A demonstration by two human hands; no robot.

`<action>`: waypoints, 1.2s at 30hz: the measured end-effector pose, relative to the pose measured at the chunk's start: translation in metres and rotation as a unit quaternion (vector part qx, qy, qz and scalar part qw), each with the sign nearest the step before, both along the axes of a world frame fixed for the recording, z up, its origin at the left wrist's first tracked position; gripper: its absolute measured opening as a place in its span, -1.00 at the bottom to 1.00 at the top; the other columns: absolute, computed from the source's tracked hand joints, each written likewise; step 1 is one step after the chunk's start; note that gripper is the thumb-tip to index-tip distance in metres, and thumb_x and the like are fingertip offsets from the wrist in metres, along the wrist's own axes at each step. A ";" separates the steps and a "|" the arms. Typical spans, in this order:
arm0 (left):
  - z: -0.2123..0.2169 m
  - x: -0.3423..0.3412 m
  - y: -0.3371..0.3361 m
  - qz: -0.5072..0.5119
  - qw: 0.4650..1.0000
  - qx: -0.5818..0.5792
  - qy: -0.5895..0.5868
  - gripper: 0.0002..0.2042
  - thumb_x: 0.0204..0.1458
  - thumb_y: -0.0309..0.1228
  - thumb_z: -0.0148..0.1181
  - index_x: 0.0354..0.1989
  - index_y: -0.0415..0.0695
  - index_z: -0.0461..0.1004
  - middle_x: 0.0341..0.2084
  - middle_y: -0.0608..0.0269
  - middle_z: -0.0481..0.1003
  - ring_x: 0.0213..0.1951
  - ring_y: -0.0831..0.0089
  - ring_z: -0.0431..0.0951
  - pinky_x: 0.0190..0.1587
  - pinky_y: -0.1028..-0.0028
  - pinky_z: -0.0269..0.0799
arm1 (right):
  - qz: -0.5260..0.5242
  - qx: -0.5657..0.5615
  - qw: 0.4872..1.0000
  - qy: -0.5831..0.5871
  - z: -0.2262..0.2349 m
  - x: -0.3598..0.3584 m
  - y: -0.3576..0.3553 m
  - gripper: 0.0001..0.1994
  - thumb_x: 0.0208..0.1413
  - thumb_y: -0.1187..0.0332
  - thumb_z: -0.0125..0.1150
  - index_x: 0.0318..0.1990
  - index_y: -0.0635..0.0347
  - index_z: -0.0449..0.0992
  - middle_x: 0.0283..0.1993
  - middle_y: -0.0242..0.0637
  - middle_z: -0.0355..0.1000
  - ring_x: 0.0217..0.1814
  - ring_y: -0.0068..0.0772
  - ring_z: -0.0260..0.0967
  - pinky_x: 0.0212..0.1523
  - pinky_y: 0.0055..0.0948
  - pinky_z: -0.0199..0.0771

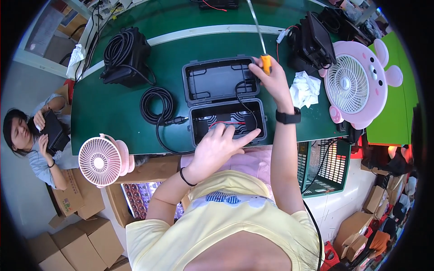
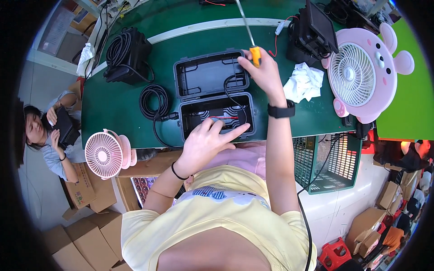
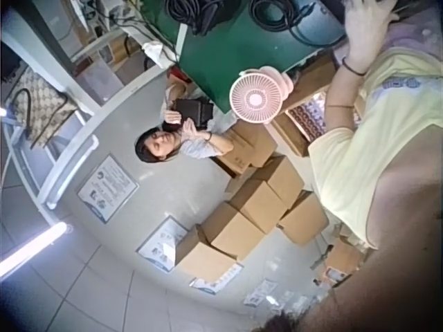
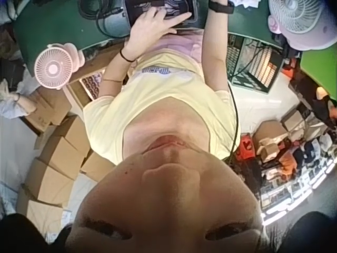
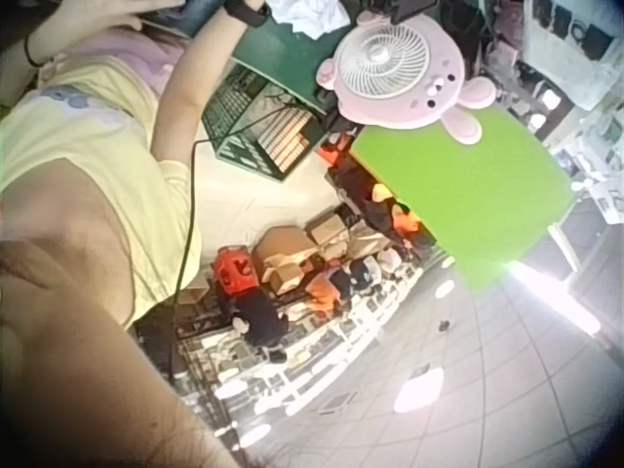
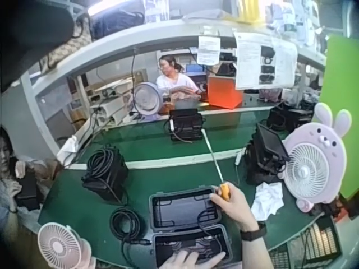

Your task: Assembling and inspecting electronic control boxes for solar panels using a screwdriver.

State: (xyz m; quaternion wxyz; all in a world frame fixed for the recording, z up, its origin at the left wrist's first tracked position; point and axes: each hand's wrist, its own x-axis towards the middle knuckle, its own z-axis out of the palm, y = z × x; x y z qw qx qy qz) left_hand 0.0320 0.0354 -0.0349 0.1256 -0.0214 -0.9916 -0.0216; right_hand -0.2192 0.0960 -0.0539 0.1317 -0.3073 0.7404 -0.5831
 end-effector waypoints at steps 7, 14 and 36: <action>0.003 -0.008 -0.005 0.031 0.996 0.072 -0.036 -0.38 -0.13 -0.11 0.37 0.21 0.27 0.41 -0.36 0.32 0.49 -0.24 0.37 0.50 -0.29 0.45 0.57 | 0.041 -0.147 0.987 -0.054 0.030 0.017 0.014 -0.66 0.11 0.54 0.32 -0.40 0.14 0.17 -0.02 -0.15 0.58 -0.17 -0.65 0.37 -0.18 -0.61 0.36; 0.010 -0.028 -0.014 0.060 0.988 0.140 -0.031 -0.35 -0.14 -0.12 0.39 0.19 -0.02 0.41 -0.14 0.18 0.51 -0.11 0.21 0.48 -0.05 0.33 0.49 | 0.018 -0.252 0.967 -0.028 0.042 0.062 0.039 -0.64 -0.01 0.70 0.34 -0.42 0.10 0.22 -0.11 -0.10 0.60 0.34 -0.05 0.34 0.35 -0.12 0.24; -0.012 0.012 -0.069 0.066 0.960 0.190 0.193 -0.50 -0.23 -0.34 0.50 -0.02 -0.09 0.56 -0.35 0.27 0.54 0.03 0.18 0.47 0.19 0.10 0.36 | -0.060 -0.180 0.979 0.074 0.038 0.077 0.038 -0.71 0.05 0.59 0.35 -0.45 0.17 0.27 -0.09 -0.13 0.63 0.25 -0.13 0.43 0.26 -0.21 0.33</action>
